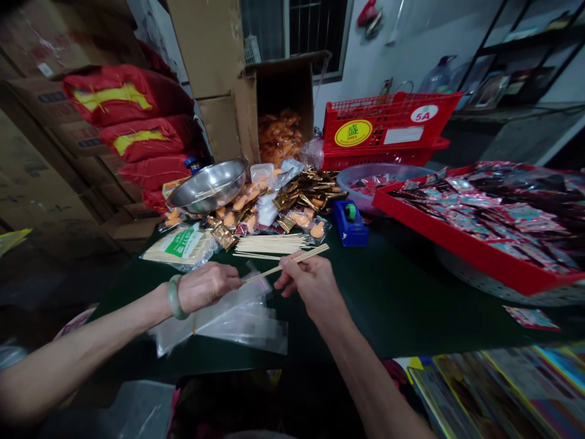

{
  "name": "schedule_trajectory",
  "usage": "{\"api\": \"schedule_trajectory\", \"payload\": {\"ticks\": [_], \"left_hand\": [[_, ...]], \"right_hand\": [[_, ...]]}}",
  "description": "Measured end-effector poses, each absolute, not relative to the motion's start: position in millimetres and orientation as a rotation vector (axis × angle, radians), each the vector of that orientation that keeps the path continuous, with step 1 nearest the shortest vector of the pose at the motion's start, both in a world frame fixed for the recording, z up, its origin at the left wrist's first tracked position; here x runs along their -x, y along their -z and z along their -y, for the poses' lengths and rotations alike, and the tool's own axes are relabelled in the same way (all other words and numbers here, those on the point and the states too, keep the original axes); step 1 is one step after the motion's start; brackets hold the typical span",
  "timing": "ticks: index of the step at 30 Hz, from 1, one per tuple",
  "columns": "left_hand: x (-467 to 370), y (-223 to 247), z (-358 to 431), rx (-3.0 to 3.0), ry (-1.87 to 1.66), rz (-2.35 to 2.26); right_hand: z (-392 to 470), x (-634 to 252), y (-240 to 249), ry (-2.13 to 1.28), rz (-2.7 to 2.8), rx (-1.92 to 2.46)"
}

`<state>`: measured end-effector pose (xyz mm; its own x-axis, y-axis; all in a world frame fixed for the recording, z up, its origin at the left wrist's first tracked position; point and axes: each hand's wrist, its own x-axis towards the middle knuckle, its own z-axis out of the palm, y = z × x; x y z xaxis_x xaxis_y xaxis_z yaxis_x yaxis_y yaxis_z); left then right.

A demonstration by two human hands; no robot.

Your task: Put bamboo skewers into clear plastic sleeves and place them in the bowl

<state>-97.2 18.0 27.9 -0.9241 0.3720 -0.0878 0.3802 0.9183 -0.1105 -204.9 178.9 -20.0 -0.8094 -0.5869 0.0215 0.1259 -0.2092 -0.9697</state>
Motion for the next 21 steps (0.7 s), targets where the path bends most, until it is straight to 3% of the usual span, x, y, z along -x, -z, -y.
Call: {"api": "schedule_trajectory", "payload": {"ticks": [5,9,14,21], "left_hand": [[101.9,-41.5,-32.0,-0.657,0.287,-3.051],[105.2,-50.0,-36.3,-0.706,0.345,-3.180],[108.9,-57.8,-36.6,-0.781,0.292,-3.364],[121.8,-61.8,-33.6,-0.737,-0.381,-3.630]], "right_hand": [[-161.1,189.4,21.2,1.860,-1.789,0.850],[-155.4,187.5,23.9,1.965,-1.958,1.028],[-167.3,211.9,-0.4,1.768,-1.647,1.235],[-181.4,234.8,-59.2,1.748,-1.703,1.338]]}}
